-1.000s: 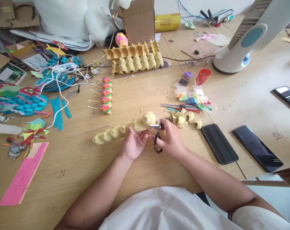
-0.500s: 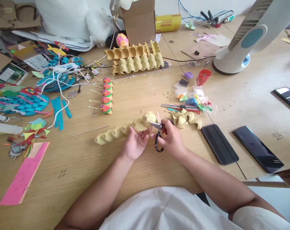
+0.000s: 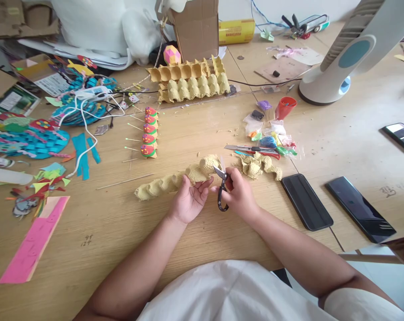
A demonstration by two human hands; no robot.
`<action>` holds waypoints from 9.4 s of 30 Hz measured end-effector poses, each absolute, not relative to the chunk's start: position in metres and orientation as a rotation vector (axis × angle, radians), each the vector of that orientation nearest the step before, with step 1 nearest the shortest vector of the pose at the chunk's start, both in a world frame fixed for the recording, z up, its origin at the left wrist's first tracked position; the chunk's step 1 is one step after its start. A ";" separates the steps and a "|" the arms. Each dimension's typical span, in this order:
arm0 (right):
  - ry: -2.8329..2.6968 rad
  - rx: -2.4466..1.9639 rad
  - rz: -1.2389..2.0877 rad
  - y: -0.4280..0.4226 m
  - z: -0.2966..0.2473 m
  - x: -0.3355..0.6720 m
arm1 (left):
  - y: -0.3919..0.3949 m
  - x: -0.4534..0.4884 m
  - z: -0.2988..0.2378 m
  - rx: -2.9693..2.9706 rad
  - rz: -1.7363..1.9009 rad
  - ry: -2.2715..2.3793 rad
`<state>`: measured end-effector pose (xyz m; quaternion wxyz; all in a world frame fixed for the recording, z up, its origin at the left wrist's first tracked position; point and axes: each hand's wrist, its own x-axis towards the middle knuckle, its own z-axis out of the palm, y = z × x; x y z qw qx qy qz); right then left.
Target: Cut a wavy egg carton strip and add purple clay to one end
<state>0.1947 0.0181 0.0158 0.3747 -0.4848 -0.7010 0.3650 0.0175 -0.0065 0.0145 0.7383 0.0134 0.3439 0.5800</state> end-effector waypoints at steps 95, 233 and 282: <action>-1.939 -1.234 0.893 0.014 0.019 0.198 | -0.010 0.007 0.011 0.128 1.284 0.724; -1.990 -1.059 0.885 0.010 0.029 0.201 | -0.009 0.008 0.012 0.165 1.494 0.674; -2.021 -1.062 0.859 0.007 0.030 0.197 | -0.009 0.008 0.012 0.201 1.521 0.682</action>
